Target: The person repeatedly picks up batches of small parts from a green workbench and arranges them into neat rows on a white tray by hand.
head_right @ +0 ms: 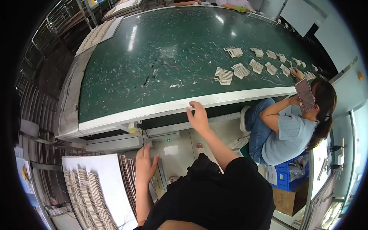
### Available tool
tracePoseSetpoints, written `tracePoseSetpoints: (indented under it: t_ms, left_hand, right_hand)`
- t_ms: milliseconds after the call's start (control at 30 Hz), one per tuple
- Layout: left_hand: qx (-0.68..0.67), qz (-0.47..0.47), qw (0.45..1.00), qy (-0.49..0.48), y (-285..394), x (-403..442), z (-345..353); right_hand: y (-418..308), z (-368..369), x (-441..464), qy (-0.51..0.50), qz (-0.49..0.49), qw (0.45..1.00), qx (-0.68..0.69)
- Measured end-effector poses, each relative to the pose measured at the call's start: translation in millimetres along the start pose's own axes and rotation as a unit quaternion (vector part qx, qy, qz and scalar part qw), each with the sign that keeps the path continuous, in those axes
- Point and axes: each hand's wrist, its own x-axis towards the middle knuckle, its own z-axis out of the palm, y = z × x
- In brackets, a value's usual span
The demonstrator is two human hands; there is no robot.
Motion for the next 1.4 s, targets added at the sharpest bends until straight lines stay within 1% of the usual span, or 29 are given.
tracePoseSetpoints:
  t_ms: [100, 133, 200, 233, 267, 333, 367, 400, 433, 467, 500, 567, 633, 733, 833, 933, 1133, 1233, 1267, 1300, 1333, 1367, 1400]
  left_hand:
    - [-0.044, 0.038, 0.996, -0.061, 54, 67, 47]
    - [-0.053, 0.065, 0.994, -0.067, 74, 90, 62]
    - [-0.095, 0.104, 0.986, -0.088, 113, 131, 95]
    - [-0.117, 0.118, 0.981, -0.101, 132, 146, 110]
    - [-0.157, 0.116, 0.972, -0.130, 149, 157, 127]
    - [-0.234, 0.112, 0.950, -0.175, 176, 184, 160]
    - [-0.221, 0.128, 0.952, -0.170, 185, 200, 171]
    - [-0.207, 0.145, 0.953, -0.166, 192, 216, 180]
    - [-0.191, 0.162, 0.954, -0.164, 198, 232, 188]
    - [-0.169, 0.181, 0.959, -0.140, 205, 251, 192]
    - [-0.148, 0.201, 0.961, -0.117, 212, 271, 195]
    - [-0.121, 0.238, 0.958, -0.104, 219, 314, 206]
    - [-0.057, 0.264, 0.960, -0.078, 225, 351, 221]
    - [0.024, 0.310, 0.947, -0.079, 216, 391, 254]
    - [0.056, 0.270, 0.926, -0.259, 216, 410, 261]
    - [0.072, 0.275, 0.918, -0.278, 218, 412, 260]
    - [0.050, 0.298, 0.925, -0.231, 205, 403, 265]
    - [0.041, 0.276, 0.935, -0.220, 195, 394, 251]
    - [-0.016, 0.235, 0.949, -0.212, 191, 389, 241]
    - [-0.073, 0.193, 0.958, -0.201, 187, 382, 230]
    - [-0.130, 0.151, 0.962, -0.189, 183, 375, 216]
    - [-0.299, 0.076, 0.934, -0.182, 177, 364, 202]
    - [-0.457, -0.001, 0.874, -0.166, 170, 350, 187]
  right_hand:
    - [55, -73, 58, 0.104, 0.008, 0.994, -0.030]
    - [74, -97, 78, 0.135, 0.015, 0.990, -0.047]
    - [122, -138, 117, 0.197, 0.031, 0.975, -0.102]
    - [135, -158, 134, 0.211, 0.046, 0.966, -0.139]
    - [163, -173, 149, 0.208, 0.028, 0.961, -0.181]
    - [198, -196, 175, 0.190, -0.026, 0.948, -0.253]
    - [209, -202, 188, 0.184, -0.058, 0.939, -0.284]
    - [219, -205, 198, 0.148, -0.051, 0.946, -0.284]
    - [225, -208, 205, 0.112, -0.042, 0.951, -0.284]
    - [229, -210, 209, 0.076, -0.032, 0.955, -0.285]
    - [233, -210, 212, 0.056, -0.010, 0.961, -0.270]
    - [235, -208, 217, 0.017, 0.033, 0.969, -0.243]
    - [235, -205, 218, 0.001, 0.033, 0.972, -0.234]
    - [236, -201, 215, -0.003, 0.024, 0.975, -0.221]
    - [235, -201, 213, 0.007, 0.009, 0.975, -0.220]
    - [236, -200, 212, 0.014, -0.003, 0.971, -0.238]
    - [236, -192, 213, 0.027, 0.014, 0.967, -0.254]
    - [226, -189, 212, 0.038, 0.019, 0.969, -0.244]
    - [221, -188, 210, 0.044, 0.019, 0.970, -0.237]
    - [214, -187, 207, 0.039, 0.070, 0.986, -0.145]
    - [201, -185, 205, 0.032, 0.121, 0.991, -0.052]
    - [189, -184, 202, 0.024, 0.171, 0.984, 0.042]
    - [179, -182, 197, -0.021, 0.229, 0.950, 0.213]
